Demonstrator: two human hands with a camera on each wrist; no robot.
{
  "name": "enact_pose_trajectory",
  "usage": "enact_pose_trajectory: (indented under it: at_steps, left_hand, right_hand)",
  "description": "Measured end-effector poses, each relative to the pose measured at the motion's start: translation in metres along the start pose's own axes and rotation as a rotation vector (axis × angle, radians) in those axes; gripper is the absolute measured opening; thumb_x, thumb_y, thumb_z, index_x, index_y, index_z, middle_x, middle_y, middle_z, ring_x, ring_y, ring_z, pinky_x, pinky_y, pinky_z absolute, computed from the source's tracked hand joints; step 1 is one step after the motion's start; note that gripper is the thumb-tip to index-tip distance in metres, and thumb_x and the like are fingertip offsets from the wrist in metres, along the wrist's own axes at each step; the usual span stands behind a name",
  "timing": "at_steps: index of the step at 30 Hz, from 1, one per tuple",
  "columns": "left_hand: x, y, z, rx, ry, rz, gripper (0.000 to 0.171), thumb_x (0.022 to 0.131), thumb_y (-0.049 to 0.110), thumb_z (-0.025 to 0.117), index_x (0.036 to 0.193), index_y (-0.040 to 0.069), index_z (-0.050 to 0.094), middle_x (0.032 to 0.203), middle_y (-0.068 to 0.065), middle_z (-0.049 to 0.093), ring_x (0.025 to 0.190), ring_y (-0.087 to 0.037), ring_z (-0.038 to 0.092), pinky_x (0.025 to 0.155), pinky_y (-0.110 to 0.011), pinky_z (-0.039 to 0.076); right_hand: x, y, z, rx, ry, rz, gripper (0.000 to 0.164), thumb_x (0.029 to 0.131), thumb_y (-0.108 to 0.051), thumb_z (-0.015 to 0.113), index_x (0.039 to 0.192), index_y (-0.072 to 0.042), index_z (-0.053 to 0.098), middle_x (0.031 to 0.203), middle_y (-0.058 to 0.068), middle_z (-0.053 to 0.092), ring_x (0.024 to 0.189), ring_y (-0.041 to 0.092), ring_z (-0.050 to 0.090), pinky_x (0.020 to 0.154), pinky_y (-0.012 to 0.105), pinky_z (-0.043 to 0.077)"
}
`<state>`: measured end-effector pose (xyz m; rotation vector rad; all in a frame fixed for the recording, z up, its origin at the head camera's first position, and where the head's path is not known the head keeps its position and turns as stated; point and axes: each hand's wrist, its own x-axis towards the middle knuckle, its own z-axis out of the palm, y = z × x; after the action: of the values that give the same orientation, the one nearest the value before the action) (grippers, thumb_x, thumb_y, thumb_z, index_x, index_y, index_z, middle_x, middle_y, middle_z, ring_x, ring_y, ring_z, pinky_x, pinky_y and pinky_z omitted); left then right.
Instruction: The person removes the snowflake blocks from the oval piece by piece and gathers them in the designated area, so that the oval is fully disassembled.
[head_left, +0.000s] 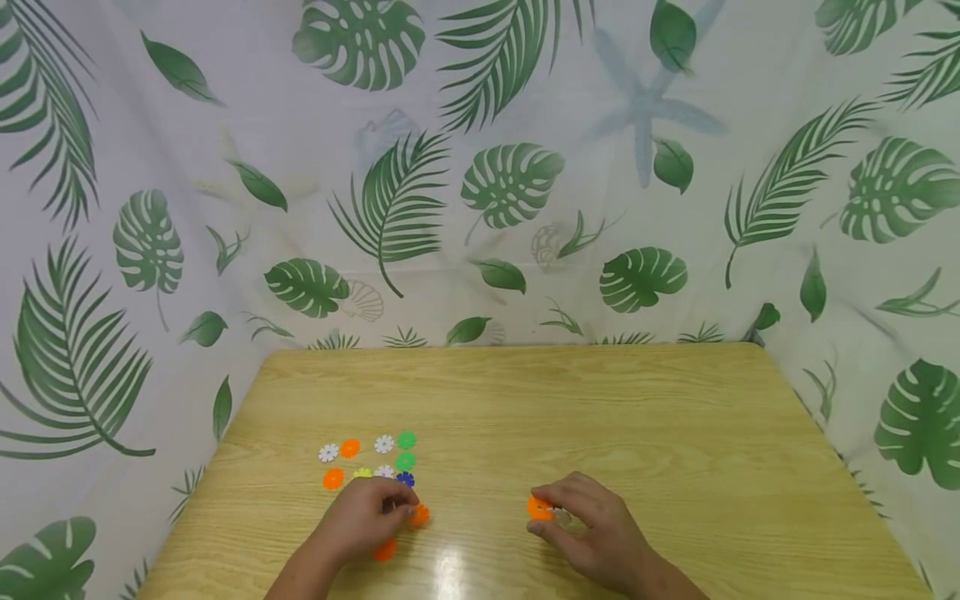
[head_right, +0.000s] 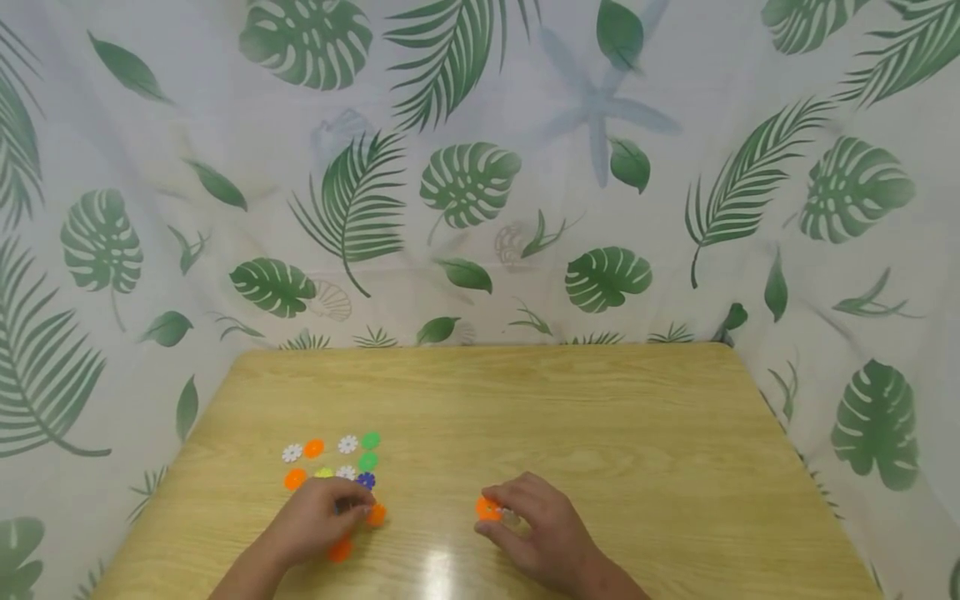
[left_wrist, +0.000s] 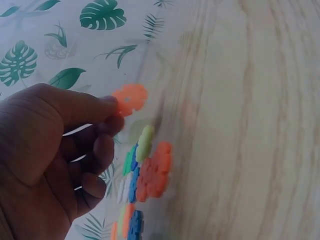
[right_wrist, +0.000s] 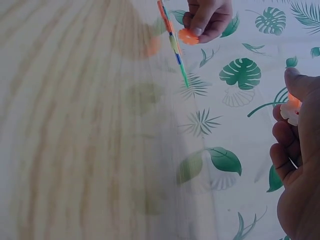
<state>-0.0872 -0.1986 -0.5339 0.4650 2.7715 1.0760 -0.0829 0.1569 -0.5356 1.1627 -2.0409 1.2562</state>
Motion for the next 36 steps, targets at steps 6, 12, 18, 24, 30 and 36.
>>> enact_pose_trajectory:
  at_steps: [6,12,18,24,30,36]
  left_hand:
    - [-0.0008,-0.0051,0.0039,0.023,-0.079,-0.031,0.005,0.093,0.02,0.076,0.093,0.02,0.081,0.084,0.017,0.07,0.071,-0.001,0.056,0.066,-0.026,0.05]
    - [0.0001,-0.0063,0.0017,0.066,-0.112,-0.045,0.004,0.092,0.023,0.078,0.09,0.021,0.081,0.083,0.016,0.071,0.075,-0.003,0.062,0.07,-0.031,0.054]
    - [0.0017,-0.0071,0.0002,0.106,-0.156,-0.055,0.006,0.091,0.023,0.077,0.086,0.021,0.079,0.079,0.017,0.069,0.073,-0.003,0.062,0.07,-0.033,0.054]
    - [0.0016,-0.0028,-0.0014,0.15,-0.162,-0.069,0.008,0.091,0.022,0.077,0.083,0.022,0.077,0.075,0.017,0.066,0.068,-0.003,0.058,0.066,-0.033,0.053]
    - [0.0014,0.0012,-0.001,0.162,-0.137,-0.102,0.007,0.089,0.024,0.079,0.083,0.021,0.077,0.076,0.016,0.066,0.068,-0.004,0.057,0.064,-0.032,0.052]
    - [0.0005,0.0002,0.0005,0.158,-0.111,-0.096,0.008,0.089,0.022,0.078,0.081,0.023,0.076,0.072,0.018,0.063,0.062,-0.002,0.054,0.06,-0.03,0.05]
  right_hand:
    - [0.0004,-0.0001,-0.0001,-0.005,-0.007,-0.01,0.038,0.084,-0.011,0.087,0.119,-0.005,0.073,0.105,0.001,0.073,0.088,0.013,0.068,0.082,0.019,0.055]
    - [0.0017,0.0002,0.0003,-0.004,-0.006,-0.017,0.037,0.085,-0.011,0.087,0.119,-0.004,0.073,0.104,0.001,0.073,0.088,0.013,0.068,0.082,0.019,0.055]
    - [0.002,-0.0003,0.0012,0.002,-0.008,-0.012,0.037,0.083,-0.01,0.087,0.118,-0.004,0.074,0.104,0.001,0.073,0.087,0.012,0.067,0.078,0.021,0.056]
    - [0.0005,-0.0005,0.0025,0.005,-0.02,-0.011,0.039,0.082,-0.01,0.088,0.118,-0.005,0.073,0.103,0.001,0.073,0.086,0.012,0.066,0.077,0.019,0.055]
    - [0.0004,-0.0014,0.0034,0.005,-0.019,-0.028,0.038,0.084,-0.013,0.087,0.118,-0.004,0.073,0.102,0.002,0.073,0.085,0.011,0.066,0.077,0.019,0.054]
    - [0.0015,-0.0013,0.004,0.004,-0.009,-0.051,0.036,0.088,-0.016,0.085,0.119,-0.004,0.073,0.101,0.002,0.073,0.083,0.011,0.065,0.073,0.021,0.055]
